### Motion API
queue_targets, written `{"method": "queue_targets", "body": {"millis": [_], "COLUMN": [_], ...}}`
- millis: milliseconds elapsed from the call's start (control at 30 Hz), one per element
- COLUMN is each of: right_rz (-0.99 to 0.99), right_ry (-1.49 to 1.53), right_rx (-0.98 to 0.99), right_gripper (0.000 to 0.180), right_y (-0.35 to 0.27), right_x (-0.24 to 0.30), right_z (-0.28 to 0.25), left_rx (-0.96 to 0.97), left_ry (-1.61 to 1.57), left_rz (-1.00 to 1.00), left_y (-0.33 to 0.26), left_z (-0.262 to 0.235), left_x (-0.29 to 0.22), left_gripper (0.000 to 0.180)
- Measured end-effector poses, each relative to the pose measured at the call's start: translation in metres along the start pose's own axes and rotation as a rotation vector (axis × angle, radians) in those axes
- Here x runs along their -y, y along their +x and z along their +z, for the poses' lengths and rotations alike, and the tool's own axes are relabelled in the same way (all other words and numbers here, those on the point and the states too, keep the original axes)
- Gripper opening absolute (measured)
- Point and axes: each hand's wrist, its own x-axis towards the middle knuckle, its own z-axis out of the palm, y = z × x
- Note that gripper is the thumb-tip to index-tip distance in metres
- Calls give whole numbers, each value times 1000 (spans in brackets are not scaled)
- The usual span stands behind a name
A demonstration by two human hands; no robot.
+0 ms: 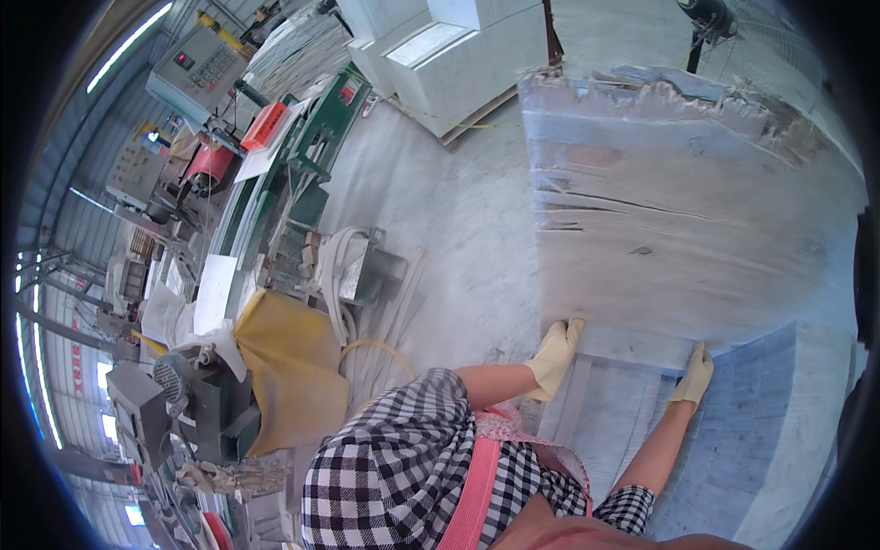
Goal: The person picks up thin white rectangular boards from a conveyor, wipes their surfaces with a cloth, and stacks them on a nearby pile. The person repeats this cycle, handling each board individually and placing it on top of the previous ones.
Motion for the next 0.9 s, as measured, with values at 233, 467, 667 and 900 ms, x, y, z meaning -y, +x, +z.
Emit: {"method": "queue_targets", "body": {"millis": [233, 467, 667, 900], "right_rz": [-46, -27, -642, -322], "right_ry": [76, 119, -534, 82], "right_rx": [-10, -125, -483, -496], "right_gripper": [63, 65, 68, 49], "right_y": [-21, -39, -59, -222], "right_x": [15, 37, 33, 28], "right_z": [3, 17, 8, 58], "left_rx": [-67, 75, 339, 729], "left_ry": [55, 33, 42, 875], "left_rz": [59, -22, 58, 399], "left_y": [5, -3, 7, 60], "left_z": [2, -9, -35, -117], "left_x": [5, -13, -17, -21], "left_gripper": [57, 63, 78, 62]}}
